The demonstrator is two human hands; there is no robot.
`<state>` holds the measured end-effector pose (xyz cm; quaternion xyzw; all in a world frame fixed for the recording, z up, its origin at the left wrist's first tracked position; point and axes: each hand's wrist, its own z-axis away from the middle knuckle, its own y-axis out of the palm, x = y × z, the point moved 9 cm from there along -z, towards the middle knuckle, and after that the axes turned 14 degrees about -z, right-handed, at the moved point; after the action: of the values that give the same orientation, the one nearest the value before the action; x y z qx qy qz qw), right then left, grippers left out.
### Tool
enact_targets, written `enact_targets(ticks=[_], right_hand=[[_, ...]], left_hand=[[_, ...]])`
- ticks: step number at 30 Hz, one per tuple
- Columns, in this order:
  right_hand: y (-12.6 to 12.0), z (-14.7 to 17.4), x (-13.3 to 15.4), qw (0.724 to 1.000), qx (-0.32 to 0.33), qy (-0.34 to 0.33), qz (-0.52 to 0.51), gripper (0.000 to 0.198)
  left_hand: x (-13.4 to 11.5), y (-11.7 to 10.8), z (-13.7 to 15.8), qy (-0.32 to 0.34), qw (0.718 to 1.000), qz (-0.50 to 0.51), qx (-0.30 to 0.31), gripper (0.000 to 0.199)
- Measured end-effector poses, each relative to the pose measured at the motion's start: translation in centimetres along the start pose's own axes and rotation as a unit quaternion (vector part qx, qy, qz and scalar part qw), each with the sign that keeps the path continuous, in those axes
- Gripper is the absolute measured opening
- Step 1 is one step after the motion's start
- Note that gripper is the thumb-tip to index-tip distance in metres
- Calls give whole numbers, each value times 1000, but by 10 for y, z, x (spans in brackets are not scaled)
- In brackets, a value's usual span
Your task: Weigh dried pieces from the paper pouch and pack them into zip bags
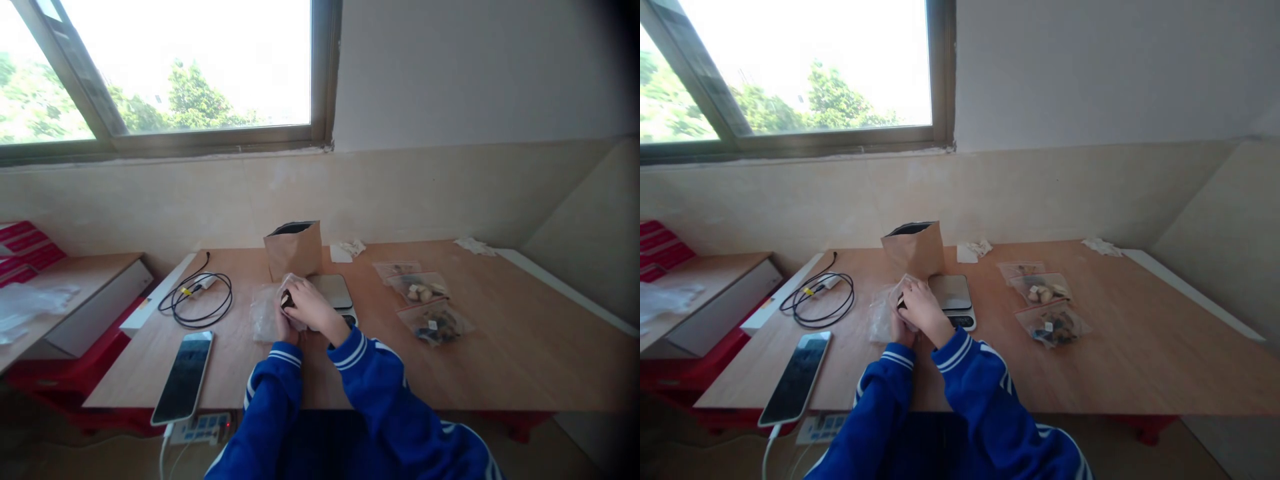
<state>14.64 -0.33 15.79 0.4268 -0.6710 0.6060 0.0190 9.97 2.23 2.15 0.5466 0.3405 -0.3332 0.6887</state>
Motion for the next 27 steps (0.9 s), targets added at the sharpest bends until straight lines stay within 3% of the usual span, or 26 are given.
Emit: enact_targets(ticks=[3, 10, 18, 23, 27], right_hand=[[16, -9, -11, 999, -3, 37, 36, 49], [27, -13, -30, 994, -25, 101, 28, 44], [27, -19, -36, 994, -39, 94, -48, 46], [23, -21, -42, 987, -50, 90, -124, 34], [16, -14, -46, 978, -63, 69, -185, 36]], left_hand=[[7, -12, -5, -11, 998, 61, -31, 31], [18, -4, -14, -45, 996, 70, 26, 26], [12, -5, -12, -25, 995, 97, 23, 27], [15, -6, -12, -54, 993, 109, 2, 29], [17, -5, -12, -72, 992, 106, 2, 31]])
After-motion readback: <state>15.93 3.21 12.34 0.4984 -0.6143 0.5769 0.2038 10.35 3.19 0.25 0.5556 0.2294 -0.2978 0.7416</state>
